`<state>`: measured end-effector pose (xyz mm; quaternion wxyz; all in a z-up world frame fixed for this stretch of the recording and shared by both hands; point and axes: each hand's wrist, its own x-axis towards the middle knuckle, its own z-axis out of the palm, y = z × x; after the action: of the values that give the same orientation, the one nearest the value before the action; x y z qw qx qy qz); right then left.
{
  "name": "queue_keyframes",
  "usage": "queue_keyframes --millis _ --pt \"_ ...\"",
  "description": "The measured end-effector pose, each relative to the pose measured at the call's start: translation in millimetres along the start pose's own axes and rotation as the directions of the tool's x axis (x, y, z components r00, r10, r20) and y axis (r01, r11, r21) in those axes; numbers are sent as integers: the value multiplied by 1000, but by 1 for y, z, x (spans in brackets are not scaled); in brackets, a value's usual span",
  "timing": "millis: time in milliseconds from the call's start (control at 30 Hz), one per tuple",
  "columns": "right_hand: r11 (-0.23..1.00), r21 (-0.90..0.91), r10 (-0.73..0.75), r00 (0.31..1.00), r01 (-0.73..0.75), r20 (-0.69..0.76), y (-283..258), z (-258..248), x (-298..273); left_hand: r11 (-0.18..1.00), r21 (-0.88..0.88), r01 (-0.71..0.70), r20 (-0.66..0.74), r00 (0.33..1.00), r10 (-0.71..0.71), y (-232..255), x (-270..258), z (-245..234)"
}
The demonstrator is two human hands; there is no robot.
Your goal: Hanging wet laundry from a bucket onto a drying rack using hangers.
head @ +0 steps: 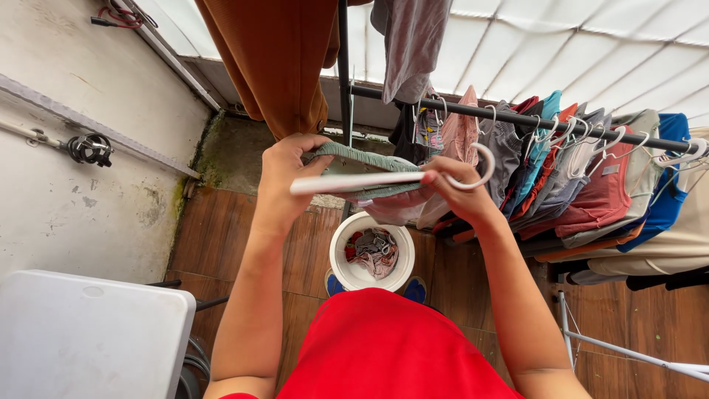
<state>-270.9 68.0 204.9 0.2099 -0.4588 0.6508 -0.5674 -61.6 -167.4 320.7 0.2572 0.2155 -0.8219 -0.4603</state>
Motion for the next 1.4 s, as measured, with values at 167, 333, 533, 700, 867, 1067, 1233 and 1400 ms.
queue_keyframes --millis 167,333,533,700,867,1067,1233,1400 --pt "988 -143 66 997 -60 41 -2 4 3 981 -65 182 -68 980 -186 5 2 -2" --pt "973 -216 99 993 -83 64 -6 -4 6 961 -96 258 -66 962 -265 -15 5 -14" --pt "931 -364 53 987 5 151 -14 -12 10 985 -86 153 -134 977 -163 -22 3 -17" --pt "890 -440 191 973 -118 126 -15 -6 12 989 141 42 -225 974 -9 -45 -5 -8" --pt "870 -455 284 948 -191 146 -1 10 10 944 325 -49 -212 969 124 -48 -5 12" --pt "959 -181 233 969 -216 80 30 24 -4 759 617 -208 -68 947 315 -22 -3 13" --pt "930 99 349 934 -355 76 -5 29 -2 667 523 -532 149 827 543 -10 -9 22" --pt "973 107 191 976 -202 101 -9 24 -10 794 499 -346 352 919 179 -38 -11 34"
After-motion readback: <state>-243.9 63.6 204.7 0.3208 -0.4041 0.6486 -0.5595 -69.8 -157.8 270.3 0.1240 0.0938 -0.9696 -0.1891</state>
